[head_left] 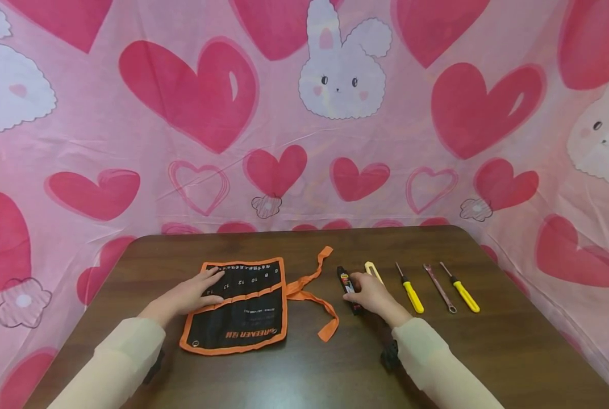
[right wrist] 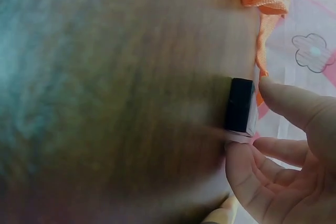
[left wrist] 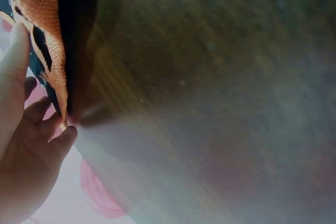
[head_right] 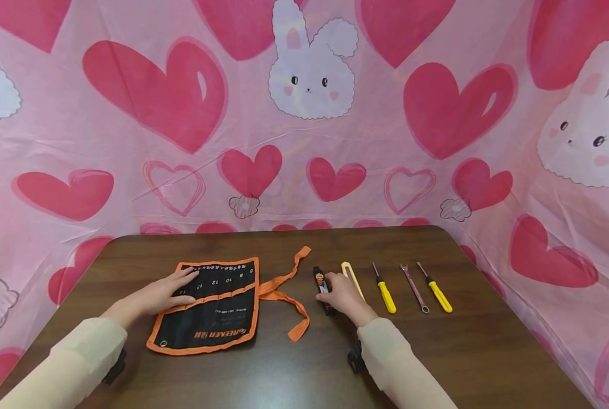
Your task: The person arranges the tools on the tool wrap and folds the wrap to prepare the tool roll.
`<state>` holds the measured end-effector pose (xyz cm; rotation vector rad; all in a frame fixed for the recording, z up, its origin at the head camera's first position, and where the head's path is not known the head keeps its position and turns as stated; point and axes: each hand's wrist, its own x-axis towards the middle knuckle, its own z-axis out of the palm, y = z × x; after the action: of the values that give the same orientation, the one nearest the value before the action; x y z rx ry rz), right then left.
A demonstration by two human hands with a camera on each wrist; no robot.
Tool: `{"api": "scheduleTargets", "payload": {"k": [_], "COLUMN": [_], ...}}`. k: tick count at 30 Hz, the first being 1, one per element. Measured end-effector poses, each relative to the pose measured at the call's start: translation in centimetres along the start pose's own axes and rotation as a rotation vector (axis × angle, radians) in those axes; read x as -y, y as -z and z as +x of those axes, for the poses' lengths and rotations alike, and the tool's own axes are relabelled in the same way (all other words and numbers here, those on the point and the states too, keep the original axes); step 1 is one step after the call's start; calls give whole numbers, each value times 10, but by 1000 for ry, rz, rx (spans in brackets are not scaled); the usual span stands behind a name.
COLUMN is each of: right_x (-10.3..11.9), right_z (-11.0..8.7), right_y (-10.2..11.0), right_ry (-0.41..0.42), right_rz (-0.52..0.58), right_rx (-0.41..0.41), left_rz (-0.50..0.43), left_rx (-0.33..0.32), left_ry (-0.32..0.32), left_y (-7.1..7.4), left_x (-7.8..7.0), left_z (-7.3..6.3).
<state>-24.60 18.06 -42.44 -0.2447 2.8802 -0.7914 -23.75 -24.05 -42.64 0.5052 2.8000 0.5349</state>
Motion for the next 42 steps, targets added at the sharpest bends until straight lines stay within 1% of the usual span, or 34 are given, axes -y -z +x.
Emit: {"api": "scheduleTargets", "payload": {"k": [4, 10, 12, 15, 18, 21, 25, 28, 34, 42], "right_x": [1, 2, 2, 2, 1, 0, -1, -1, -1, -1], "right_z": [0, 0, 0, 0, 0, 0, -1, -2, -2, -2], "right_y": [-2, -3, -2, -3, -3, -3, -5, -5, -3, -4], "right_ry": [-9, 0, 3, 1, -3, 2, 9, 9, 9, 0], "right_rz": [-15, -33, -38, -36, -31, -25, -18, -11, -11, -4], "right_rx": [1, 2, 1, 1, -2, -6, -6, -7, -11, -1], "left_rz": [18, 38, 53, 106, 174, 221, 248, 246, 232, 229], "left_rx": [8, 22, 18, -6, -55, -83, -85, -89, -76, -61], "left_ry": [0, 5, -5, -41, -87, -99, -91, -89, -38, 22], "left_y": [1, 0, 0, 1, 3, 4, 4, 3, 1, -3], "left_x": [-2, -4, -4, -6, -7, -9, -10, -10, -10, -14], "left_z": [1, -1, -2, -3, -3, -4, -5, -7, -9, -13]}}
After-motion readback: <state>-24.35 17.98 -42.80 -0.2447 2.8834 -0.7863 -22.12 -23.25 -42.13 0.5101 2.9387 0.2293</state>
